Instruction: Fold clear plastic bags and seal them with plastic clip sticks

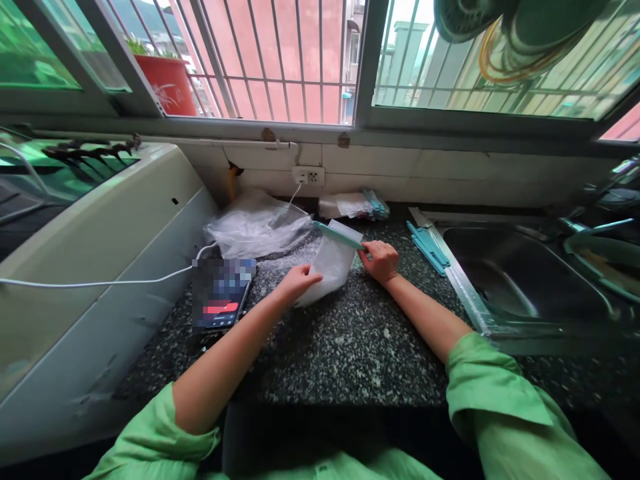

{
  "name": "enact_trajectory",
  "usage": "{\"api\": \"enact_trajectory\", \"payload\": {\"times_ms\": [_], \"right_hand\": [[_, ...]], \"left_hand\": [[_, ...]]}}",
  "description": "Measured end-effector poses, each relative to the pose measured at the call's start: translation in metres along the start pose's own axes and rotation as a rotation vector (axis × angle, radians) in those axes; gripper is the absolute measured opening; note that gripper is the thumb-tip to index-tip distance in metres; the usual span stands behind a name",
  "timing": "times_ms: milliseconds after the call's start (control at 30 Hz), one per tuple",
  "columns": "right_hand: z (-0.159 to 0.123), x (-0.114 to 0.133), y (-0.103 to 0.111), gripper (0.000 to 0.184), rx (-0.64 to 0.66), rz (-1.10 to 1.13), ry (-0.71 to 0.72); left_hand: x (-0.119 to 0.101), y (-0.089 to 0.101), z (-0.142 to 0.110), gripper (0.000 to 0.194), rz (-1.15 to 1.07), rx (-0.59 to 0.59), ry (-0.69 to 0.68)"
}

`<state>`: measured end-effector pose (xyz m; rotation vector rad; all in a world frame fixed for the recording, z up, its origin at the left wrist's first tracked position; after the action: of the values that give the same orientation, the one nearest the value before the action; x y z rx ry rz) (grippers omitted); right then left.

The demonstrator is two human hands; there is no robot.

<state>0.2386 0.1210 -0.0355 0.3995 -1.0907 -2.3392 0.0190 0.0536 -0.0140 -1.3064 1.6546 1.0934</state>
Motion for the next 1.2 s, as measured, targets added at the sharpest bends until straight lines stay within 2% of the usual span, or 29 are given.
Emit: {"api": "enact_trajectory", "payload": {"times_ms": [100,200,267,433,600,700,767,867,1000,1200], "right_hand": [[0.005,-0.010,-0.004,0.026,-0.017,-0.001,-0.106],[0.010,-0.021,-0.007,0.025,-0.033,-0.011,-0.230],[0.014,-0.029,-0.009,0.025,-0.042,-0.018,-0.314],[0.022,-0.049,-0.019,0.026,-0.105,-0.028,-0.463],[0.030,-0.064,-0.028,0.027,-0.179,-0.019,-0.541],[0.035,-0.072,-0.032,0.028,-0.162,-0.016,-0.590],[0.038,-0.076,-0.035,0.029,-0.146,-0.022,-0.632],[0.043,-0.083,-0.040,0.030,-0.140,-0.038,-0.678],[0.049,-0.090,-0.044,0.032,-0.144,-0.056,-0.729],[0.058,-0.098,-0.051,0.036,-0.089,-0.084,-0.747]], "left_hand": [[-0.010,0.001,0.013,0.019,0.019,-0.012,0.004],[-0.016,0.002,0.030,0.019,-0.057,-0.073,-0.029],[-0.016,0.001,0.043,0.021,-0.136,-0.139,-0.076],[-0.009,-0.007,0.077,0.023,-0.226,-0.390,-0.206],[-0.015,-0.018,0.106,0.017,-0.169,-0.511,-0.258],[-0.024,-0.023,0.120,0.014,-0.125,-0.541,-0.275],[-0.029,-0.027,0.129,0.020,-0.098,-0.559,-0.275],[-0.034,-0.032,0.142,0.045,-0.074,-0.580,-0.289],[-0.040,-0.036,0.154,0.071,-0.066,-0.598,-0.417],[-0.045,-0.039,0.163,0.065,0.148,-0.544,-0.457]]}}
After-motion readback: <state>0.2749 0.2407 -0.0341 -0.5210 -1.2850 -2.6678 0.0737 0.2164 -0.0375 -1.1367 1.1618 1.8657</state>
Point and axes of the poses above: each hand's wrist, its own z-axis towards the middle knuckle, its own y-axis out of the back of the hand, x = y × z, the point moved 1 cm from there along z, towards the middle knuckle, and after that the axes turned 10 degrees about y, right-handed, at the moved point
